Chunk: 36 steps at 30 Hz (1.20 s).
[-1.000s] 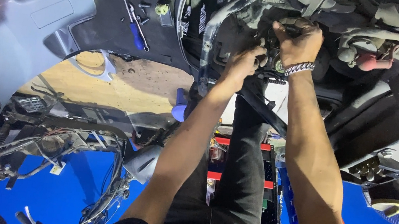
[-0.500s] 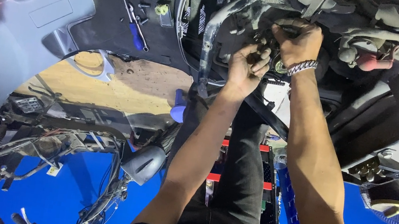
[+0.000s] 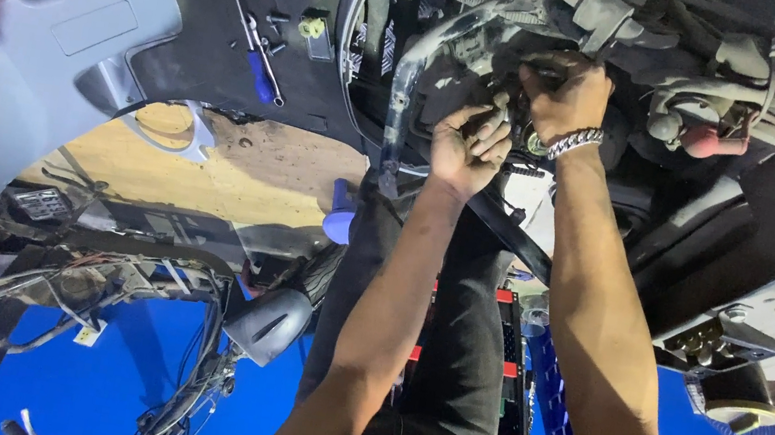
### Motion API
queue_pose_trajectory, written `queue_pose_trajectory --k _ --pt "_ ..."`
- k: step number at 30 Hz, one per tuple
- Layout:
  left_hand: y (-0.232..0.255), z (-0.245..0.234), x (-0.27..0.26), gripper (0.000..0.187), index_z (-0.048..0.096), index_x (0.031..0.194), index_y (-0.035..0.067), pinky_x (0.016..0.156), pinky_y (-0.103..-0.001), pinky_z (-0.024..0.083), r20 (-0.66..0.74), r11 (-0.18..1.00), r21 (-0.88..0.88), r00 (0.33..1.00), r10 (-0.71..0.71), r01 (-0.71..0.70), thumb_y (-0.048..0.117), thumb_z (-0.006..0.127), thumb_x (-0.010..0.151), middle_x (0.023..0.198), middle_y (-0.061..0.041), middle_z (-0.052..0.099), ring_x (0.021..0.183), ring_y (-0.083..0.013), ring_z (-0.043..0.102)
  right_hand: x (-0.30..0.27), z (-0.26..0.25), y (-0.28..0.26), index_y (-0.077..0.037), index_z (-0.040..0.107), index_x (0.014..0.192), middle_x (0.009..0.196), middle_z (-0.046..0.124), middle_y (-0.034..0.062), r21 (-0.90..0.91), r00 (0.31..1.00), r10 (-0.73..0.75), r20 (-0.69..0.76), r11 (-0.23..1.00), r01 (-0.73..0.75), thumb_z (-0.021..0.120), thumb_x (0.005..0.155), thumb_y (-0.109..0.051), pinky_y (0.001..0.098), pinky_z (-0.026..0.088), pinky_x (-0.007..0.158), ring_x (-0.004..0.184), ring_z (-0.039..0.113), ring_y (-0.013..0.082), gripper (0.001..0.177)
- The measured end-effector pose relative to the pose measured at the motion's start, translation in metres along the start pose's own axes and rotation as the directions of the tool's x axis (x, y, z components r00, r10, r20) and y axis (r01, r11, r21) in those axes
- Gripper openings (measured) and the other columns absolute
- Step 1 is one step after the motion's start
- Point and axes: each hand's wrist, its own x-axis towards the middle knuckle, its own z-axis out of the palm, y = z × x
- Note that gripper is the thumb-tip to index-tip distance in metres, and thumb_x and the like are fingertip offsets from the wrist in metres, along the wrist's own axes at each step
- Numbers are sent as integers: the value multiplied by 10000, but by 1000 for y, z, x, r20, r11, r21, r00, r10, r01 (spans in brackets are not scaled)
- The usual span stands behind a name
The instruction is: The person works on the internal engine components of a motorcycle, using their hands to manipulate wires and small parts. They then stand up and move to the front of the vehicle to handle the handlebars.
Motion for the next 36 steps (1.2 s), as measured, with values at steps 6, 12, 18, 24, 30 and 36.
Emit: queue_pose_trajectory --k 6,12,18,24,30,36 --pt "18 -14 15 251 637 1151 -20 408 -181 250 -170 931 365 983 73 -6 91 634 926 787 -188 621 439 -81 334 29 60 76 -170 785 944 903 790 -40 -707 988 150 43 703 -76 589 1064 -613 366 497 596 879 749 175 499" --pt "27 8 25 568 740 1183 203 1061 -422 479 -306 -85 895 741 597 438 600 617 796 1243 -66 752 1209 -304 674 33 68 117 -163 755 715 734 765 56 -662 914 399 76 705 -253 513 1078 -777 420 485 737 756 726 285 753" --pt "35 46 57 379 617 1378 172 1090 -340 530 383 -687 685 922 58 -241 223 624 1002 1395 -37 670 1296 -240 659 11 9 78 -87 735 1249 1292 696 167 -169 984 103 -144 977 -127 862 843 -558 494 398 1019 1171 596 428 635" --pt "24 -9 129 313 719 1200 118 1148 -485 378 293 -836 526 956 4 -158 237 741 911 1144 -53 792 995 -219 783 1 55 197 6 324 1507 1529 383 279 -229 936 350 -48 908 -351 594 1049 -606 490 207 1175 1390 360 458 811" --pt "14 35 109 271 763 1161 151 963 -413 523 251 -849 522 966 62 -81 140 697 898 1172 -16 780 1086 -279 689 -16 4 85 -183 781 1122 1159 692 172 -252 962 225 -152 933 -258 588 989 -140 571 510 789 1058 633 423 239" --pt "10 34 121 283 775 1119 211 912 -395 575 181 -869 490 966 183 73 274 785 844 1195 38 763 1075 -202 730 4 24 138 -28 627 1274 1090 703 208 -734 984 -60 166 659 164 564 956 -48 507 530 851 947 688 410 324"
